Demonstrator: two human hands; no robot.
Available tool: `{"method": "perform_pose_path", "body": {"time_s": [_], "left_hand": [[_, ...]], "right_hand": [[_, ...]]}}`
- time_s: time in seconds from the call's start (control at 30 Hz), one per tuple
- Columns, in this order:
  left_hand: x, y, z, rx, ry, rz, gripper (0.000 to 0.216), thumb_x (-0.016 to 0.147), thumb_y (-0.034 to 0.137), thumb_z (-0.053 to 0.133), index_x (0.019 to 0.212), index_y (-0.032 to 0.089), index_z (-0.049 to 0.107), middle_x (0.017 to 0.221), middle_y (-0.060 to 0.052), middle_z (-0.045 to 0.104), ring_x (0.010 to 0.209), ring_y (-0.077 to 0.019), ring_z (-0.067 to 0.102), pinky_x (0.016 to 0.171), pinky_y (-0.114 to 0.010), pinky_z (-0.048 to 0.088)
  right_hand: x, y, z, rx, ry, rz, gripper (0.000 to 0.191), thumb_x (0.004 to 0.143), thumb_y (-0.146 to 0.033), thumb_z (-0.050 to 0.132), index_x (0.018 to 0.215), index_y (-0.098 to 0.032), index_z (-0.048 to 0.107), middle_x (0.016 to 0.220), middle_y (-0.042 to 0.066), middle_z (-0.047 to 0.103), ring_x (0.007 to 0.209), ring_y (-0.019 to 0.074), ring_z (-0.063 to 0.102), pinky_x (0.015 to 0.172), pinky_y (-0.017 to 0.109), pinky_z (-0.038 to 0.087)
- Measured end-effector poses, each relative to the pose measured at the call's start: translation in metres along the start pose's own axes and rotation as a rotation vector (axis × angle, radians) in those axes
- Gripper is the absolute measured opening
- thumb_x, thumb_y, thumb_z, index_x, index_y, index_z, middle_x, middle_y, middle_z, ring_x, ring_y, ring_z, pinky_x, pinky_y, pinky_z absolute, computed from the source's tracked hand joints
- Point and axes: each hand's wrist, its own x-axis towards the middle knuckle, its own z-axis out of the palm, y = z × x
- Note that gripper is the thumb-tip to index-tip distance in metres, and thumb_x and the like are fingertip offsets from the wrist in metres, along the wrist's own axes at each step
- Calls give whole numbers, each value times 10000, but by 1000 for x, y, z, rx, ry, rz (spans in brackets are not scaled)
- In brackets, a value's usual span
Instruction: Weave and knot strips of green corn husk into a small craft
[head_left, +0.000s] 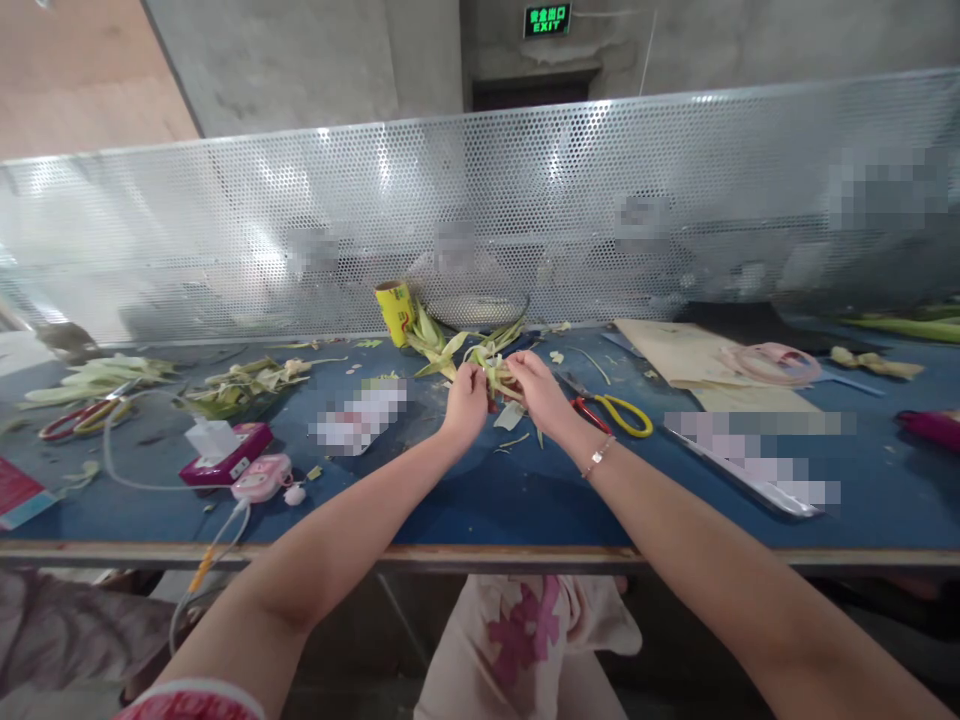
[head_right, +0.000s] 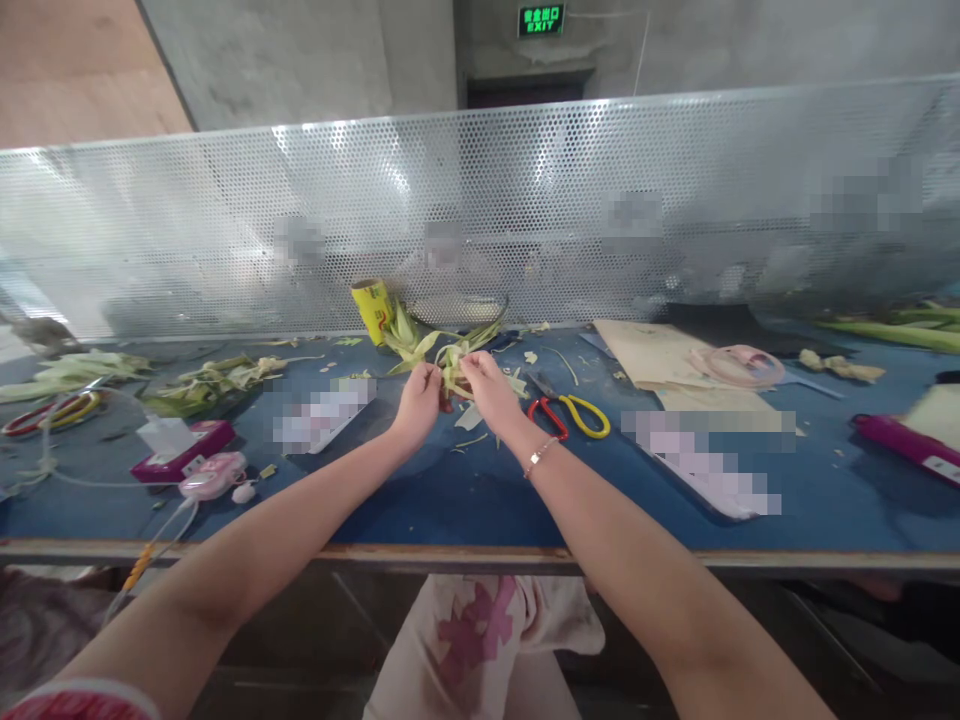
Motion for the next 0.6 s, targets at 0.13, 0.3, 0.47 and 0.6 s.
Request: {"method": "perform_pose_path", "body": {"time_s": [0.13, 0.3, 0.47, 0.6], "left_hand": [[-3, -2, 2, 98, 13, 48, 120, 881, 181, 418, 763, 200, 428, 517, 63, 474, 415, -78, 480, 488, -220, 384], [-5, -2, 7, 75, 10, 24, 136, 899, 206, 383, 764, 199, 394, 607, 50, 461, 433, -66, 466, 462, -213, 401], [-4, -4, 8, -16, 32, -12, 143, 904, 229, 378, 763, 209, 363, 552, 69, 399, 435, -71, 438, 476, -212, 415], [-4, -6, 6, 47, 90, 12, 136, 910, 263, 380, 783, 213, 379, 532, 68, 406, 438, -80, 413, 486, -218, 353]], "right_hand": [[1, 8, 3, -142, 9, -34, 301, 823, -536, 452, 777, -240, 479, 603, -50, 444, 520, 117, 464, 487, 260, 392], [0, 10, 4, -365, 46, -180, 235, 869, -432, 405, 747, -239, 461, 607, -34, 442, 561, 137, 442, 536, 276, 356], [1, 6, 5, -509, 59, -387, 197, 849, -347, 426, 690, -231, 417, 654, -8, 463, 652, 164, 455, 631, 303, 359], [-3, 3, 9, -553, 82, -490, 205, 837, -334, 452, 664, -228, 417, 659, -1, 461, 666, 172, 450, 657, 313, 358]]}}
